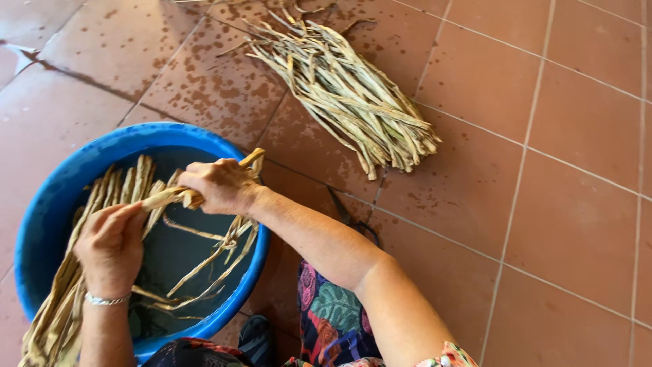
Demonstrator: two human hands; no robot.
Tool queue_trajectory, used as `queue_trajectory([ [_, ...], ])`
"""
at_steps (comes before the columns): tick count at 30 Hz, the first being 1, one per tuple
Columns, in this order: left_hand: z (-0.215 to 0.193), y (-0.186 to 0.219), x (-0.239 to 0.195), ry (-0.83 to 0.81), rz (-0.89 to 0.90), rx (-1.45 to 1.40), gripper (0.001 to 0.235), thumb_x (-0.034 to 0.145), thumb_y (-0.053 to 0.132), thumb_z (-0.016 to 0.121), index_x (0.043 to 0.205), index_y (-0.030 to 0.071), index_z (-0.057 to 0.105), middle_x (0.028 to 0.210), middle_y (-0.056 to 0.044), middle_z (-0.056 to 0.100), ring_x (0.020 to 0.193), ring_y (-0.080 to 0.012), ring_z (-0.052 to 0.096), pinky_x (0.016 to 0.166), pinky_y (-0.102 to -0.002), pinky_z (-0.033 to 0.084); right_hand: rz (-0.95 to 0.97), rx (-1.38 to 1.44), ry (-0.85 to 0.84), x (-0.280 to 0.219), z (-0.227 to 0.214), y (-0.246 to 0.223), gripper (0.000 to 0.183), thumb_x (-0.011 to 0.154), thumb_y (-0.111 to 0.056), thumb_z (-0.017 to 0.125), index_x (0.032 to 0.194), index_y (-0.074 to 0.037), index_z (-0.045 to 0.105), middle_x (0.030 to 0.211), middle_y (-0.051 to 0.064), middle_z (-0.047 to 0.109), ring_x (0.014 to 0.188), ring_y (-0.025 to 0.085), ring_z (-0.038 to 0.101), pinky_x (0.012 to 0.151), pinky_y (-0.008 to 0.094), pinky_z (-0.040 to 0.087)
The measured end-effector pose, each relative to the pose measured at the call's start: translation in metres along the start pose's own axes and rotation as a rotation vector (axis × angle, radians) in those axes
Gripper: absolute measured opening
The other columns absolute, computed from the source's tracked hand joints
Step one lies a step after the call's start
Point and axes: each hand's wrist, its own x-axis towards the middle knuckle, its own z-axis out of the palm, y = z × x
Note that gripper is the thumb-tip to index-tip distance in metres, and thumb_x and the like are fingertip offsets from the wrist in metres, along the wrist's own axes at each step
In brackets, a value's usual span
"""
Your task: The person sits on a tiled floor and processes dried plant fibers. They repeatedly dip bundles of fibers into a blue basin of water, separate strands by hand, and occasionally use scissors to trim ends. Processed fibers are placed in a pile on the floor.
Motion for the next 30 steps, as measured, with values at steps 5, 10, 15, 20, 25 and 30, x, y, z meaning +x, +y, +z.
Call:
queue_trajectory([
  [5,0.008,-0.013,-0.003,-0.27,-0.439,-0.546,0.015,0.104,0.013,0.068,0.109,0.0,0.072,0.095,-0.007,0.074,0.087,-0.0108,0.068,0.071,-0.028,0.054,0.031,-0.041,-0.007,0.003,-0.002,-0.004,0.02,0.078,-0.021,0.078,0.093,-0.014,0.067,0.092,0.004,0.069,0.081,0.029,0.073,0.07,0.043,0.057],
  [10,0.015,-0.021,-0.004,-0.282,-0.55,-0.938,0.012,0.103,0.011,0.07,0.105,0.0,0.066,0.099,-0.012,0.073,0.09,-0.0161,0.066,0.085,-0.031,0.054,-0.016,0.03,0.011,0.003,0.003,-0.011,0.02,0.077,-0.017,0.077,0.094,-0.014,0.067,0.093,0.003,0.07,0.084,0.028,0.073,0.071,0.042,0.058],
  [15,0.014,-0.007,0.001,-0.317,-0.541,-1.164,0.021,0.096,0.005,0.072,0.111,0.002,0.058,0.106,-0.015,0.071,0.096,-0.0205,0.071,0.09,-0.034,0.057,-0.028,0.087,0.014,0.001,-0.002,-0.02,0.021,0.077,-0.022,0.078,0.094,-0.017,0.069,0.093,0.001,0.07,0.083,0.028,0.073,0.072,0.043,0.057],
  [20,0.011,0.006,0.003,-0.341,-0.553,-0.901,0.043,0.096,0.012,0.065,0.136,0.0,0.057,0.123,-0.014,0.072,0.11,-0.0173,0.071,0.077,-0.03,0.055,-0.062,0.048,0.01,0.002,-0.008,-0.019,0.022,0.081,-0.026,0.081,0.096,-0.016,0.069,0.091,0.003,0.068,0.082,0.03,0.071,0.07,0.043,0.056],
  [25,0.027,0.004,0.001,-0.285,-0.341,-0.744,0.04,0.101,0.01,0.063,0.139,-0.004,0.058,0.12,-0.013,0.073,0.106,-0.0158,0.072,0.092,-0.026,0.059,-0.054,-0.01,-0.007,0.004,-0.007,-0.022,0.022,0.08,-0.024,0.082,0.094,-0.014,0.068,0.088,0.004,0.069,0.078,0.03,0.071,0.068,0.043,0.056],
  [30,0.039,0.0,-0.006,-0.204,-0.353,-0.708,0.035,0.1,0.008,0.064,0.133,-0.005,0.062,0.114,-0.013,0.075,0.099,-0.0141,0.072,0.086,-0.026,0.06,-0.052,-0.021,-0.008,0.004,0.001,-0.025,0.024,0.082,-0.027,0.083,0.09,-0.012,0.066,0.086,0.005,0.069,0.074,0.029,0.071,0.065,0.041,0.056],
])
